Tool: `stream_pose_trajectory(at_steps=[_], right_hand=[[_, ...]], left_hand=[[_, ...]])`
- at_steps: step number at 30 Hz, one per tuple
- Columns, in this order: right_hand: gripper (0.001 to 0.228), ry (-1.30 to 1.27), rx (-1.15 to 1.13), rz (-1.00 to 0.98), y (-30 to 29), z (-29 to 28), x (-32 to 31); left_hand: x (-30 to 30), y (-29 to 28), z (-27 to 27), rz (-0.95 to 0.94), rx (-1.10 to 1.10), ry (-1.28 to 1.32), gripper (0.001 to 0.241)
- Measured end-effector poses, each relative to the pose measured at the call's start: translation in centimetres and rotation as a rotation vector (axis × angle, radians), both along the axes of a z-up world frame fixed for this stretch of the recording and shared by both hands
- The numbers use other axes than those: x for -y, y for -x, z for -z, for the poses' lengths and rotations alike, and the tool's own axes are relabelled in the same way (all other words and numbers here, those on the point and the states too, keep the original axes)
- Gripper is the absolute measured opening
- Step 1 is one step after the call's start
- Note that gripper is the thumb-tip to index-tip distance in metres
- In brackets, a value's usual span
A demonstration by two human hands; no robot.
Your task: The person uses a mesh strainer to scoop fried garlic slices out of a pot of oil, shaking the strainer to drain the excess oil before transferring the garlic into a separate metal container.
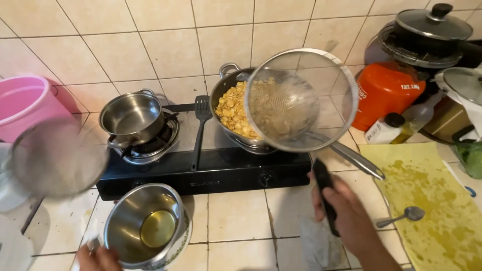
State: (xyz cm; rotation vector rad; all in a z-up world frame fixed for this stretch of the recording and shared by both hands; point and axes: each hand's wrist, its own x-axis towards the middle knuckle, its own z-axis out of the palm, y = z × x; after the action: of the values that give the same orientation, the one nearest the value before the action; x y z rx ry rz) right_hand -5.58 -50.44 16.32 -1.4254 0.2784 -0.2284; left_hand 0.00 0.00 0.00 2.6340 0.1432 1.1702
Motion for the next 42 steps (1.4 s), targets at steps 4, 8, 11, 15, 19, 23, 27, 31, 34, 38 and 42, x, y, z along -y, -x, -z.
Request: stream_pose_trajectory(at_steps=[4, 8, 11, 15, 19, 23, 27, 31, 34, 38, 42], right_hand=[[0.040, -0.097, -0.070, 0.074, -0.3, -2.0, 4.9], [0.045, -0.131, -0.132, 0.128, 0.1, -3.2, 9.1], [0.043, -0.055, -0.149, 0.159, 1.2, -4.8, 10.4], [0.045, 0.044, -0.130, 0.139, 1.9, -3.2, 13.4], [0.045, 0.034, -0.145, 0.149, 2.1, -3.8, 13.6], [0.045, 0.006, -0.220, 0.203, 2.4, -3.8, 14.4], [0.049, -0.017, -0.287, 0.224, 2.6, -4.4, 15.0], [0.049, -0.015, -0.168, 0.170, 2.7, -1.8, 16.6], [0.048, -0.026, -0.167, 0.191, 3.0, -1.8, 16.4], [0.048, -0.029, -0.141, 0.207, 3.5, -1.5, 16.2], [0.049, -0.082, -0.142, 0.244, 3.1, -1.3, 15.9]], left_hand=[[10.8, -6.0, -14.9, 0.032, -0.537, 0.617, 0.046], [19.2, -14.1, -21.4, 0.104, -0.707, 0.137, 0.057], [23.4, -19.6, -23.2, 0.155, -0.742, -0.112, 0.070], [26.2, -26.3, -22.1, 0.164, -0.692, -0.298, 0.073], [27.3, -27.6, -22.2, 0.090, -0.787, -0.351, 0.079], [26.7, -25.1, -23.9, 0.067, -0.969, -0.332, 0.046], [23.1, -30.5, -19.9, 0.238, -1.309, -1.245, 0.035], [27.1, -24.3, -24.4, 0.201, -1.257, -0.078, 0.083], [28.0, -24.0, -22.7, 0.287, -1.291, 0.317, 0.054], [29.0, -24.6, -23.0, 0.331, -1.137, 0.179, 0.059], [29.6, -22.2, -26.2, 0.318, -1.022, -0.426, 0.045]])
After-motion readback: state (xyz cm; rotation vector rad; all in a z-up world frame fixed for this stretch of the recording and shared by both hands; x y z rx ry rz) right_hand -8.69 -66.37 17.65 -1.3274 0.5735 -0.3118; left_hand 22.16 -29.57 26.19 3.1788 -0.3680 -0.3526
